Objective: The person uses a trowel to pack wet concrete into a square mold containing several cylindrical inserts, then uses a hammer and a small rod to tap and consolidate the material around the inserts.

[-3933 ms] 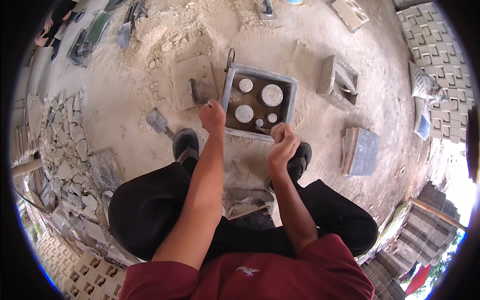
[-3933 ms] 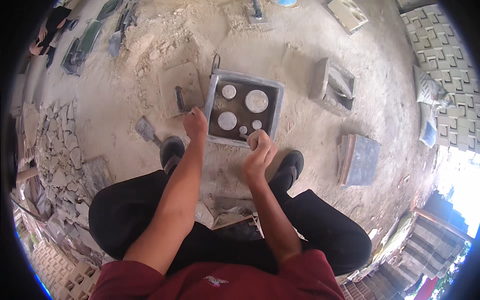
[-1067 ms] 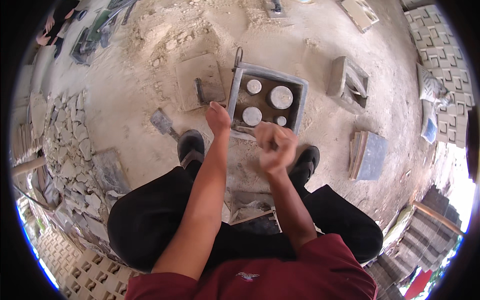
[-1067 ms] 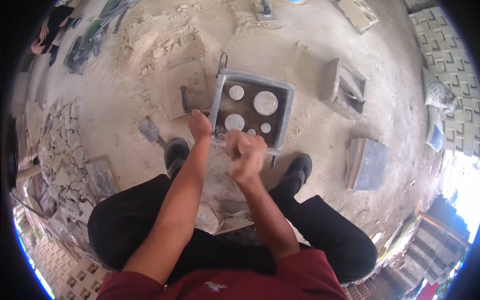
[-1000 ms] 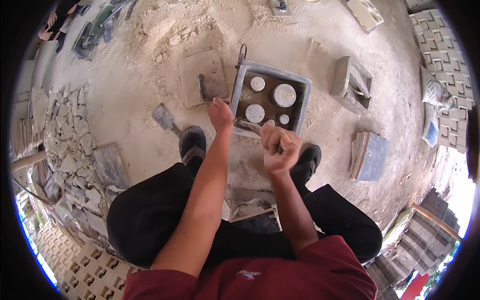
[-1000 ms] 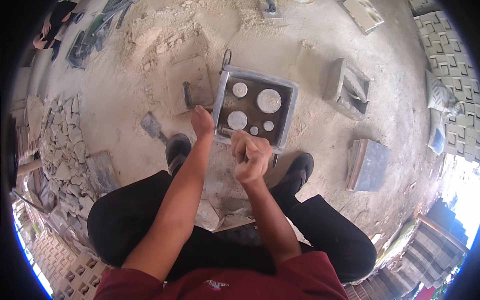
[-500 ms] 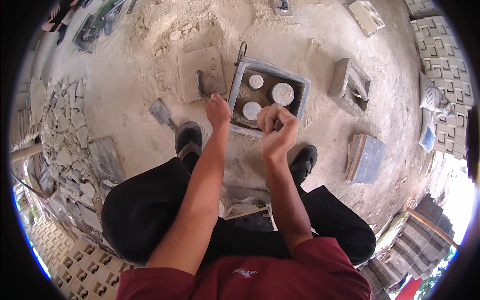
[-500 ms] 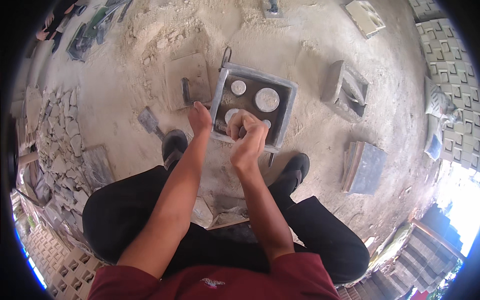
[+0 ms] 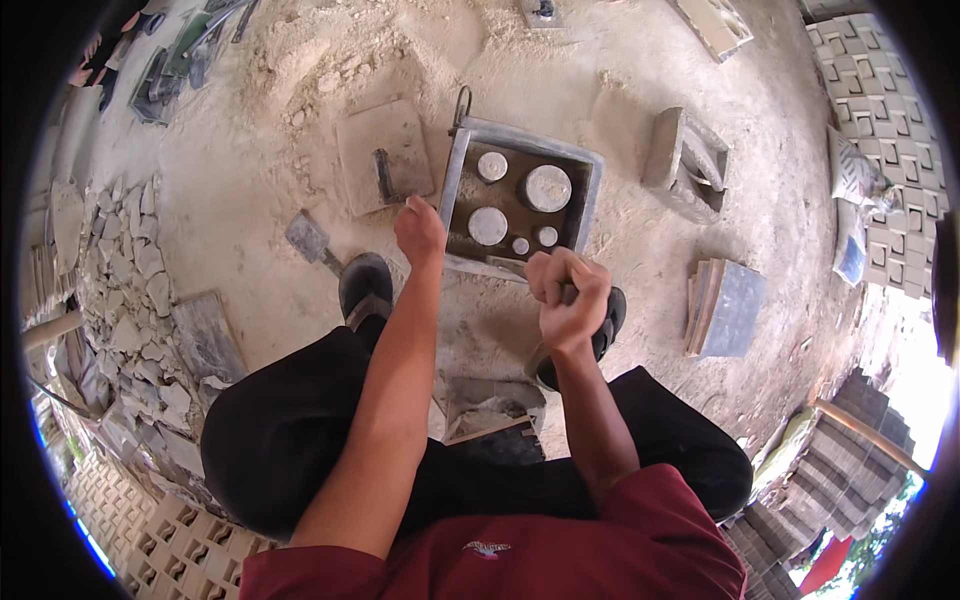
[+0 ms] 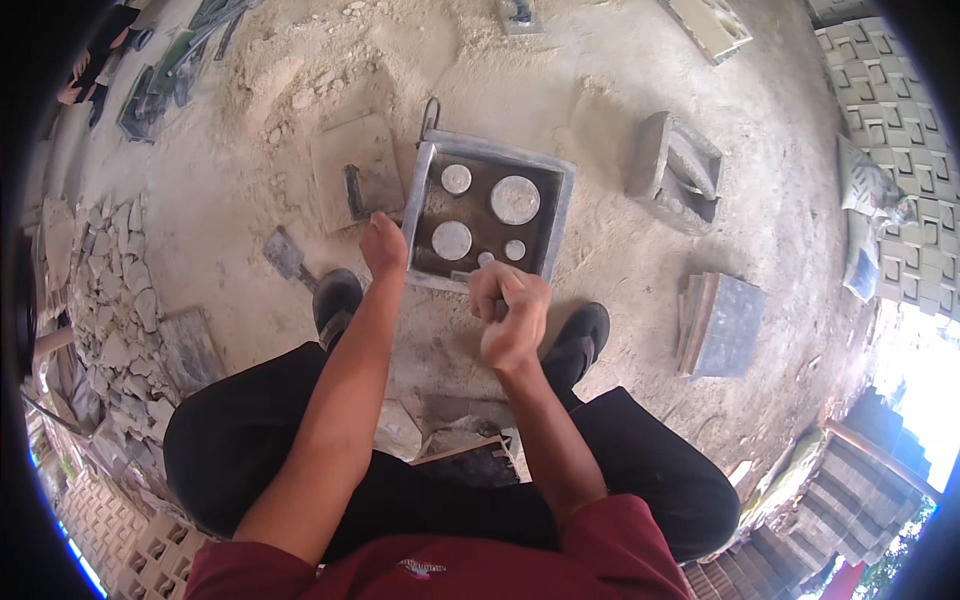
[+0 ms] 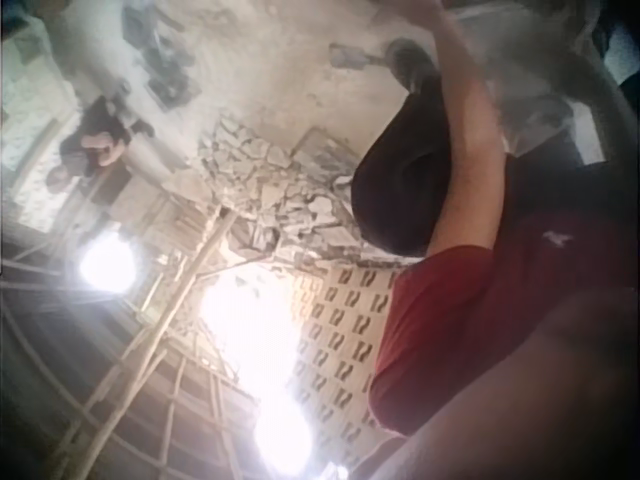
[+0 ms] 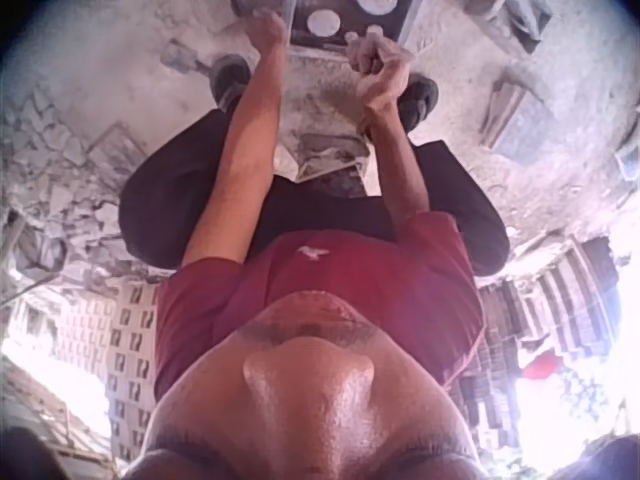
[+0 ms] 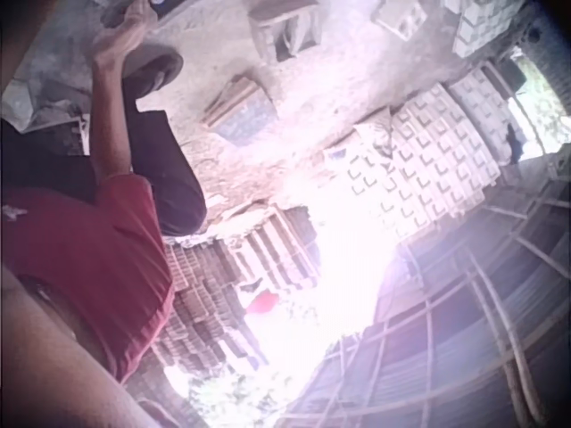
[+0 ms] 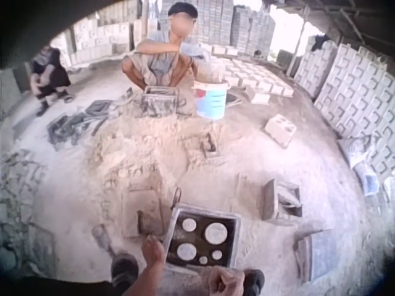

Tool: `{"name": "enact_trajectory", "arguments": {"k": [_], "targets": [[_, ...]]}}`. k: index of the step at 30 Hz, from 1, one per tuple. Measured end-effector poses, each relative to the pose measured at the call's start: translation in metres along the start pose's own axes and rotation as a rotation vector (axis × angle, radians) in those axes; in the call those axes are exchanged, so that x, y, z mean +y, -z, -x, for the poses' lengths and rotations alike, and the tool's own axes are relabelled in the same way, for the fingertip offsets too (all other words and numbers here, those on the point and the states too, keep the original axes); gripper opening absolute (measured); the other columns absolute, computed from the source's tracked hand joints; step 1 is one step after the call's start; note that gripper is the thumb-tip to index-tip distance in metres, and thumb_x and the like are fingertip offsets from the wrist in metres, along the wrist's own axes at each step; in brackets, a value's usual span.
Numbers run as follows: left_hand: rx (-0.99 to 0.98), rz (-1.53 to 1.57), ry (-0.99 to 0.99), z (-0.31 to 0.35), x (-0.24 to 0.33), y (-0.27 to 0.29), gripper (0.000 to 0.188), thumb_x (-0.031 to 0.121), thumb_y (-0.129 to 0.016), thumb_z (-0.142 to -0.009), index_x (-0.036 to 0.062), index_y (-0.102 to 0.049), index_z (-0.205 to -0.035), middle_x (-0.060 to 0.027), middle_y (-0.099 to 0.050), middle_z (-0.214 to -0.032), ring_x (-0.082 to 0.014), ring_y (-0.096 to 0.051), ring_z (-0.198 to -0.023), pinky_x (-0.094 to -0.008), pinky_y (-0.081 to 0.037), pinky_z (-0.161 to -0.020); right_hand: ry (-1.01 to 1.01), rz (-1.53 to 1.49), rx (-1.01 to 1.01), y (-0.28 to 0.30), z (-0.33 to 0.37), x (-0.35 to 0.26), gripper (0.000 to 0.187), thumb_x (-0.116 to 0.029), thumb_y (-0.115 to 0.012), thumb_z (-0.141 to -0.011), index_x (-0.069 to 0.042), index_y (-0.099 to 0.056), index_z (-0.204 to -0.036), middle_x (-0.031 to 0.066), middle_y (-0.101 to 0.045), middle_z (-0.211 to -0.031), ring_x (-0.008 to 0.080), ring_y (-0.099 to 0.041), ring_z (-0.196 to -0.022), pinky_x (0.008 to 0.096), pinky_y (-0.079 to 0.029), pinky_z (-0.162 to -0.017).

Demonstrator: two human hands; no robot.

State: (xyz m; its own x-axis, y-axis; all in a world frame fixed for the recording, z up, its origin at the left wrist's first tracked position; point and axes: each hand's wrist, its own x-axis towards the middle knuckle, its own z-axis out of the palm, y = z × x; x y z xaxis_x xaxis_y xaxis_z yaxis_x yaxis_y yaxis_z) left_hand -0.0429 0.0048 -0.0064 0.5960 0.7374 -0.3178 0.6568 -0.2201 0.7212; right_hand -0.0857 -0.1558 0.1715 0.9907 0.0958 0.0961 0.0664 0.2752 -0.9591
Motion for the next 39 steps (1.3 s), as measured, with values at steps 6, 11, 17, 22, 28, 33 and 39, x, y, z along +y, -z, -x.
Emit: {"name": "enact_trajectory", "arguments": {"k": [6, 11, 17, 22, 28, 33, 39], "targets": [[-0.058, -0.041, -0.003, -0.002, -0.004, -0.003, 0.060, 0.038, -0.027, -0.093, -0.0083, -0.064, -0.082, -0.0306, -0.063, -0.091, -0.0500, -0.056, -0.093, -0.0542, -0.041, -0.086, -0.078, -0.048, 0.058, 0.035, -0.004, 0.012, 0.043, -0.027, -0.033, -0.089, -0.006, -0.032, -0.052, 0.0016, -0.030, -0.046, 0.0113, -0.028, -0.042, 0.0289, -0.021, -0.043], [-0.040, -0.032, -0.010, 0.006, 0.000, -0.010, 0.059, 0.037, -0.028, -0.092, -0.0083, -0.064, -0.081, -0.0301, -0.063, -0.091, -0.0498, -0.057, -0.091, -0.0546, -0.042, -0.084, 0.040, 0.213, 0.098, 0.056, 0.005, 0.026, 0.043, -0.030, -0.033, -0.089, -0.008, -0.030, -0.051, 0.0013, -0.027, -0.045, 0.0112, -0.023, -0.041, 0.0297, -0.020, -0.043], [-0.019, -0.063, 0.008, -0.005, -0.006, -0.003, 0.056, 0.036, -0.030, -0.091, -0.0065, -0.066, -0.083, -0.0296, -0.063, -0.090, -0.0491, -0.058, -0.091, -0.0543, -0.043, -0.084, 0.074, -0.044, 0.213, 0.057, 0.007, 0.007, 0.041, -0.034, -0.035, -0.088, -0.012, -0.027, -0.053, -0.0018, -0.023, -0.043, 0.0104, -0.017, -0.040, 0.0299, -0.019, -0.043], [-0.060, -0.023, 0.069, -0.001, 0.000, -0.006, 0.056, 0.037, -0.029, -0.090, -0.0060, -0.066, -0.084, -0.0299, -0.063, -0.089, -0.0486, -0.058, -0.091, -0.0538, -0.043, -0.084, 0.095, 0.049, 0.218, 0.064, 0.000, 0.029, 0.046, -0.030, -0.031, -0.094, -0.007, -0.029, -0.054, 0.0018, -0.029, -0.047, 0.0125, -0.030, -0.043, 0.0285, -0.023, -0.044], [-0.030, -0.028, 0.049, -0.005, -0.006, -0.004, 0.059, 0.038, -0.028, -0.090, -0.0064, -0.066, -0.085, -0.0300, -0.063, -0.091, -0.0482, -0.059, -0.091, -0.0530, -0.044, -0.084, 0.222, 0.244, 0.466, 0.021, -0.003, -0.017, 0.066, -0.063, -0.018, -0.095, -0.010, -0.029, -0.059, 0.0005, -0.026, -0.047, 0.0119, -0.024, -0.046, 0.0283, -0.021, -0.046], [-0.017, -0.042, -0.035, 0.001, -0.001, -0.007, 0.058, 0.036, -0.029, -0.091, -0.0101, -0.062, -0.081, -0.0336, -0.061, -0.088, -0.0510, -0.056, -0.091, -0.0530, -0.041, -0.085, 0.347, 0.391, 0.449, 0.039, -0.003, 0.032, 0.061, -0.054, -0.021, -0.099, -0.009, -0.032, -0.059, 0.0021, -0.030, -0.047, 0.0132, -0.030, -0.042, 0.0284, -0.026, -0.043], [-0.026, -0.033, -0.032, -0.002, 0.002, -0.007, 0.059, 0.038, -0.029, -0.090, -0.0072, -0.065, -0.081, -0.0310, -0.063, -0.090, -0.0488, -0.058, -0.092, -0.0536, -0.043, -0.084, 0.462, 0.170, 0.521, 0.030, -0.008, 0.020, 0.048, -0.031, -0.027, -0.100, -0.005, -0.036, -0.060, 0.0041, -0.038, -0.048, 0.0123, -0.035, -0.041, 0.0269, -0.031, -0.040]]}}
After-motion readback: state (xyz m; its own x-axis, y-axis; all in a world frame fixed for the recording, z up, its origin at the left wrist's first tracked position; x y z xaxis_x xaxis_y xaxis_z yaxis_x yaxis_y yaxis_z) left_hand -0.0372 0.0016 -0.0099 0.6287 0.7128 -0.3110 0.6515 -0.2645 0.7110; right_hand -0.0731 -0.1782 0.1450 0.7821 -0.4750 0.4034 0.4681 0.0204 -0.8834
